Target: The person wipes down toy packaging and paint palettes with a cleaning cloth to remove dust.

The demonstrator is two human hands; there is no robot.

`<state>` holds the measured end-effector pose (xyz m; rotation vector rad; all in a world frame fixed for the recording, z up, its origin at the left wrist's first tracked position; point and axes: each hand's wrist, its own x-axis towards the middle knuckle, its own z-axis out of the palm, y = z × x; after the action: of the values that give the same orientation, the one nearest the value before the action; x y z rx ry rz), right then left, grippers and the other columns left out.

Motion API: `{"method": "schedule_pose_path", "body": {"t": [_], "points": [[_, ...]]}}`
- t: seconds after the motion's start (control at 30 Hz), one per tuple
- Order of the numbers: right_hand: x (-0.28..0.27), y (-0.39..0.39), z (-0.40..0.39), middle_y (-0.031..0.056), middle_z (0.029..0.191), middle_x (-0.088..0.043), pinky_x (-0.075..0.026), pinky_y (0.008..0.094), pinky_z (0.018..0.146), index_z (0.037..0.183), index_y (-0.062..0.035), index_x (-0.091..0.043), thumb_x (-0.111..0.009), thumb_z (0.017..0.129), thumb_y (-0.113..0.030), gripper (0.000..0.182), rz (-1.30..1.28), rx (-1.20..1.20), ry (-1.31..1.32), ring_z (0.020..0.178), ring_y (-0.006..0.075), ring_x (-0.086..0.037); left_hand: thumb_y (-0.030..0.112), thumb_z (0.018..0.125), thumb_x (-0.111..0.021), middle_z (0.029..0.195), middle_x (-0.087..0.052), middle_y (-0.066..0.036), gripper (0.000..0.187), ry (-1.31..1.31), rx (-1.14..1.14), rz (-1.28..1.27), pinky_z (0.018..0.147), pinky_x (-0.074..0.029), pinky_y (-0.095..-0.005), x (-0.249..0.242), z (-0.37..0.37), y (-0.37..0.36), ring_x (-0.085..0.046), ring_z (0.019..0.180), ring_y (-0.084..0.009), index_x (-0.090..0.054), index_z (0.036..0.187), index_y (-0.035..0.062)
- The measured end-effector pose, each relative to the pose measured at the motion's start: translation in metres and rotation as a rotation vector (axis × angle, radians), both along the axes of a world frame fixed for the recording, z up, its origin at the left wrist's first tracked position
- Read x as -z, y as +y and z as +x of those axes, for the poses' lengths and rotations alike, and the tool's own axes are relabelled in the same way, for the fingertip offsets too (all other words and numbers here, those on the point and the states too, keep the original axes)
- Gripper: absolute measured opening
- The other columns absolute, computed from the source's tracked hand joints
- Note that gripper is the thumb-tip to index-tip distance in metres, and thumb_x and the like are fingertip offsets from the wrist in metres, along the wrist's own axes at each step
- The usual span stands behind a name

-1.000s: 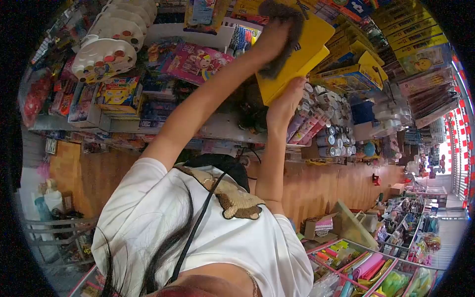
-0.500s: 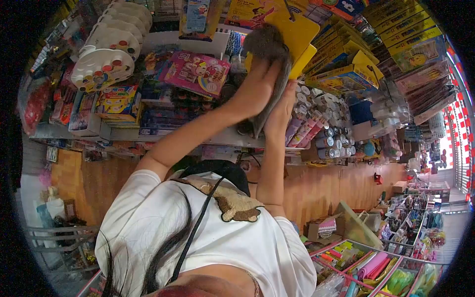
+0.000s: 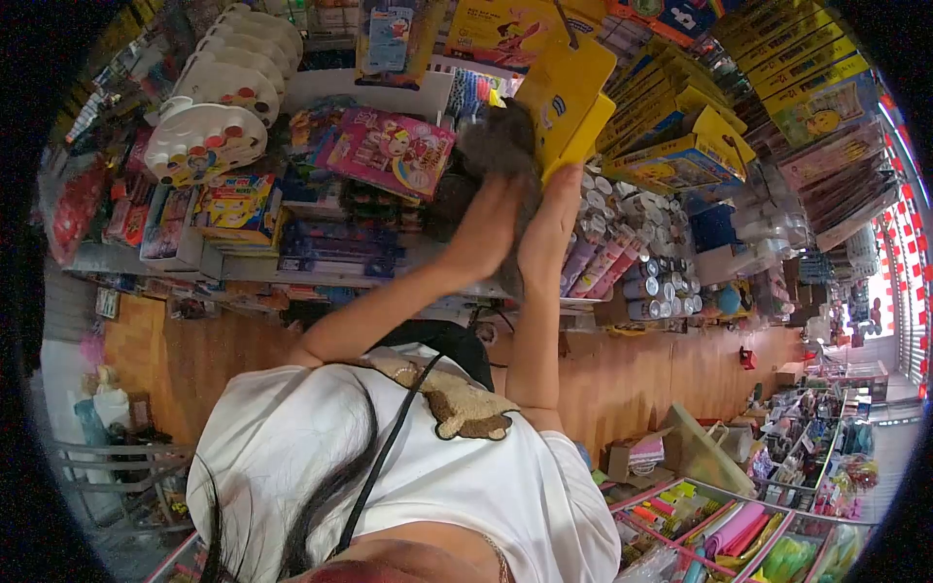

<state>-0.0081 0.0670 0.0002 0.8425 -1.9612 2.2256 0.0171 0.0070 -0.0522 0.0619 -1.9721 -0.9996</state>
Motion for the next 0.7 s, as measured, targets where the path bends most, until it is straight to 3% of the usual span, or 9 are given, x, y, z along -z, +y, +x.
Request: {"method": "schedule_pose_path", "body": {"t": [0.07, 0.1, 0.2, 0.27, 0.37, 0.57, 0.63, 0.7], "points": [[-0.013, 0.006, 0.013, 0.0101, 0.116, -0.045, -0.034, 0.0293, 0.090, 0.123, 0.0027, -0.037, -0.027, 0.094, -0.040, 0.052, -0.076, -0.115, -0.185, 0.103, 0.0166, -0.044, 0.013, 0.086, -0.035, 0.122, -0.036, -0.029, 0.040, -0.023, 0.228, 0.304, 0.099, -0.026, -0.0418, -0.038, 0.020, 0.006, -0.034, 0.116, -0.0404, -0.036, 0.122, -0.0041], [-0.007, 0.008, 0.007, 0.0100, 0.116, -0.046, -0.034, 0.0288, 0.090, 0.122, 0.0012, -0.037, -0.029, 0.093, -0.041, 0.052, -0.114, -0.177, -0.226, 0.104, 0.0162, -0.044, 0.012, 0.086, -0.036, 0.118, -0.039, -0.028, 0.038, -0.059, 0.207, 0.025, 0.097, -0.029, -0.0420, -0.044, 0.022, -0.001, -0.037, 0.112, -0.0407, -0.039, 0.120, -0.0044], [0.001, 0.004, 0.003, 0.0102, 0.117, -0.044, -0.033, 0.0290, 0.091, 0.123, 0.0007, -0.036, -0.028, 0.094, -0.040, 0.051, -0.188, -0.160, -0.278, 0.104, 0.0159, -0.043, 0.012, 0.086, -0.035, 0.115, -0.041, -0.026, 0.035, 0.049, 0.083, -0.139, 0.093, -0.032, -0.0414, -0.060, -0.007, -0.019, -0.040, 0.107, -0.0406, -0.043, 0.116, -0.0038], [0.003, -0.001, 0.004, 0.0108, 0.122, -0.041, -0.036, 0.0319, 0.092, 0.128, -0.0001, -0.030, -0.029, 0.092, -0.044, 0.057, -0.210, -0.151, -0.200, 0.108, 0.0200, -0.045, 0.018, 0.089, -0.034, 0.114, -0.045, -0.023, 0.036, 0.052, -0.054, -0.189, 0.090, -0.035, -0.0382, -0.063, -0.044, -0.040, -0.045, 0.104, -0.0362, -0.045, 0.115, -0.0031], [0.009, -0.002, 0.002, 0.0107, 0.122, -0.041, -0.038, 0.0303, 0.089, 0.128, -0.0003, -0.030, -0.030, 0.093, -0.042, 0.055, -0.115, -0.084, -0.117, 0.106, 0.0195, -0.046, 0.028, 0.090, -0.033, 0.113, -0.050, -0.017, 0.041, 0.030, 0.349, 0.299, 0.088, -0.036, -0.0347, -0.054, -0.092, -0.076, -0.049, 0.100, -0.0274, -0.044, 0.117, -0.0017], [0.006, -0.003, 0.003, 0.0114, 0.121, -0.042, -0.037, 0.0289, 0.088, 0.127, 0.0005, -0.031, -0.030, 0.093, -0.042, 0.054, -0.091, -0.090, -0.042, 0.106, 0.0186, -0.045, 0.017, 0.088, -0.035, 0.115, -0.041, -0.028, 0.036, -0.079, 0.330, 0.687, 0.093, -0.032, -0.0402, -0.019, -0.058, -0.049, -0.039, 0.107, -0.0417, -0.041, 0.116, -0.0038], [0.010, 0.000, -0.005, 0.0116, 0.122, -0.042, -0.036, 0.0296, 0.090, 0.127, 0.0005, -0.031, -0.029, 0.093, -0.042, 0.055, -0.082, -0.076, 0.011, 0.108, 0.0192, -0.044, 0.016, 0.085, -0.039, 0.110, -0.043, -0.029, 0.035, -0.020, 0.062, 0.093, 0.090, -0.031, -0.0459, 0.013, -0.041, -0.028, -0.039, 0.105, -0.0447, -0.044, 0.113, -0.0039], [0.006, 0.004, -0.007, 0.0113, 0.124, -0.041, -0.033, 0.0315, 0.093, 0.128, -0.0001, -0.031, -0.026, 0.093, -0.044, 0.057, 0.048, 0.041, 0.045, 0.112, 0.0208, -0.041, 0.015, 0.087, -0.037, 0.115, -0.040, -0.027, 0.036, 0.090, 0.100, 0.117, 0.095, -0.029, -0.0403, -0.026, -0.005, -0.005, -0.039, 0.108, -0.0407, -0.041, 0.117, -0.0030]]}}
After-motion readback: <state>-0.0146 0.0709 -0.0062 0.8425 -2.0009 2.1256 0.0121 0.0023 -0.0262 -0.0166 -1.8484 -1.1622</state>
